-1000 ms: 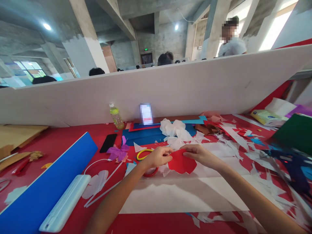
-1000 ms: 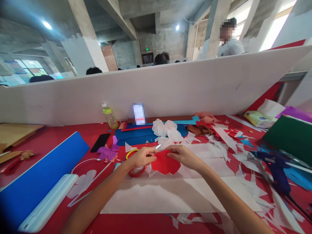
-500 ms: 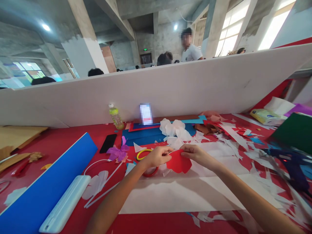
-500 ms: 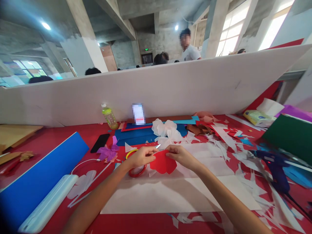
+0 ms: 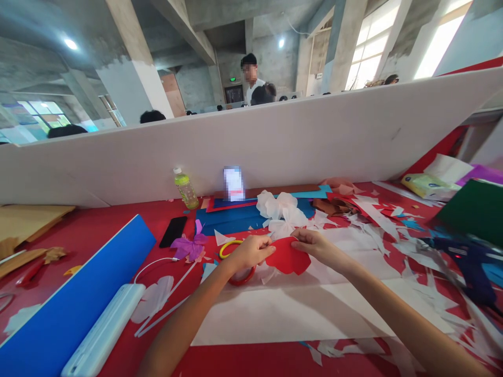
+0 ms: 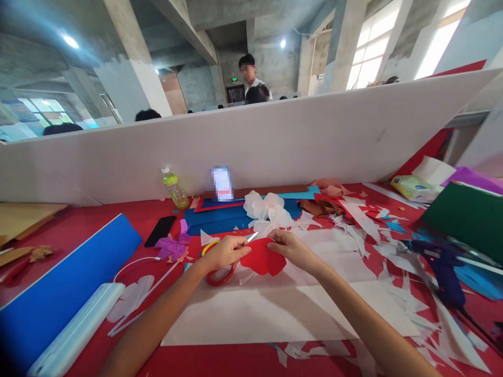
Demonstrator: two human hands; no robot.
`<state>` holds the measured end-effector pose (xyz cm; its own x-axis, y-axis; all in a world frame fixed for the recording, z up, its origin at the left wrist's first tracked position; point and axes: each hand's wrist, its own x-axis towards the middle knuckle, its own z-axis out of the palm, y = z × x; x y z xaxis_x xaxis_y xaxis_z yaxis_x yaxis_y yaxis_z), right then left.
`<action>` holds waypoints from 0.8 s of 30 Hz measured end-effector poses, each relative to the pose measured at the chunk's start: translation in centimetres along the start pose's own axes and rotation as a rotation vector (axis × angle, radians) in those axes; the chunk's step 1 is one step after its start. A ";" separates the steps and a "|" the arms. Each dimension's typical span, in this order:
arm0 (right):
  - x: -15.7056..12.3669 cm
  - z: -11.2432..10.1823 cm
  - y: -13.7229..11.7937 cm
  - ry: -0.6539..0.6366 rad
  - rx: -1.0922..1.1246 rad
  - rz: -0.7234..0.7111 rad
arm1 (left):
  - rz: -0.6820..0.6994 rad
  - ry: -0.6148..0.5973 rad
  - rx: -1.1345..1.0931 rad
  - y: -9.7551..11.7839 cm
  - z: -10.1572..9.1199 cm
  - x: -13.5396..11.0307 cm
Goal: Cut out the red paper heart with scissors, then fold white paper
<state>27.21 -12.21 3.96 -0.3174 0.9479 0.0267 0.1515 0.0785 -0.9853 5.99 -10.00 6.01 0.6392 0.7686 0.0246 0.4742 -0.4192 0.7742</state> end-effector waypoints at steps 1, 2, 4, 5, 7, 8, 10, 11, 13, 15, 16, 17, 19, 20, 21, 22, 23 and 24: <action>0.0 0.0 0.0 -0.002 0.005 -0.002 | -0.005 0.000 -0.010 -0.1 0.1 0.0; 0.0 0.0 0.1 0.000 0.008 -0.006 | -0.008 0.000 -0.021 -0.1 0.1 0.0; 0.1 -0.1 0.2 0.010 0.006 -0.013 | -0.009 -0.001 -0.041 -0.1 0.2 0.0; 0.1 -0.1 0.2 0.015 0.004 -0.016 | -0.010 -0.004 -0.048 -0.1 0.2 0.0; 0.1 0.0 0.2 0.018 0.003 -0.016 | -0.014 -0.008 -0.052 -0.1 0.2 -0.1; 0.1 0.0 0.2 0.018 0.005 -0.015 | -0.017 -0.007 -0.050 -0.1 0.2 0.0; 0.1 0.0 0.1 0.015 0.008 -0.007 | -0.019 0.000 -0.039 -0.1 0.2 0.0; 0.1 0.0 0.1 0.016 0.008 -0.001 | -0.017 0.005 -0.033 -0.1 0.2 0.0; 0.1 0.1 0.0 0.021 0.009 0.005 | -0.012 0.012 -0.026 -0.2 0.2 0.0; 0.1 0.1 -0.1 0.022 0.011 0.004 | -0.009 0.010 -0.021 -0.2 0.2 0.0; 0.1 0.1 -0.1 0.023 0.010 0.002 | -0.010 0.006 -0.016 -0.2 0.1 0.1; 0.1 0.0 -0.1 0.022 0.006 0.000 | -0.013 0.002 -0.010 -0.2 0.1 0.1; 0.2 0.0 0.0 0.022 -0.004 0.002 | -0.020 -0.009 0.000 -0.2 0.1 0.1; 0.2 0.0 0.0 0.022 -0.008 0.003 | -0.020 -0.013 0.004 -0.2 0.1 0.1; 0.2 -0.1 0.1 0.022 -0.009 0.003 | -0.018 -0.015 0.006 -0.2 0.1 0.2; 0.2 -0.1 0.2 0.022 -0.008 0.003 | -0.015 -0.016 0.008 -0.2 0.0 0.2; 0.2 -0.2 0.3 0.022 -0.005 0.002 | -0.010 -0.017 0.010 -0.2 0.0 0.2; 0.2 -0.2 0.3 0.021 -0.001 0.000 | -0.005 -0.015 0.012 -0.2 0.0 0.1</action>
<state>27.36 -11.90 3.67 -0.2981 0.9540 0.0306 0.1525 0.0793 -0.9851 6.01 -9.83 5.90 0.6457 0.7635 0.0113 0.4847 -0.4212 0.7666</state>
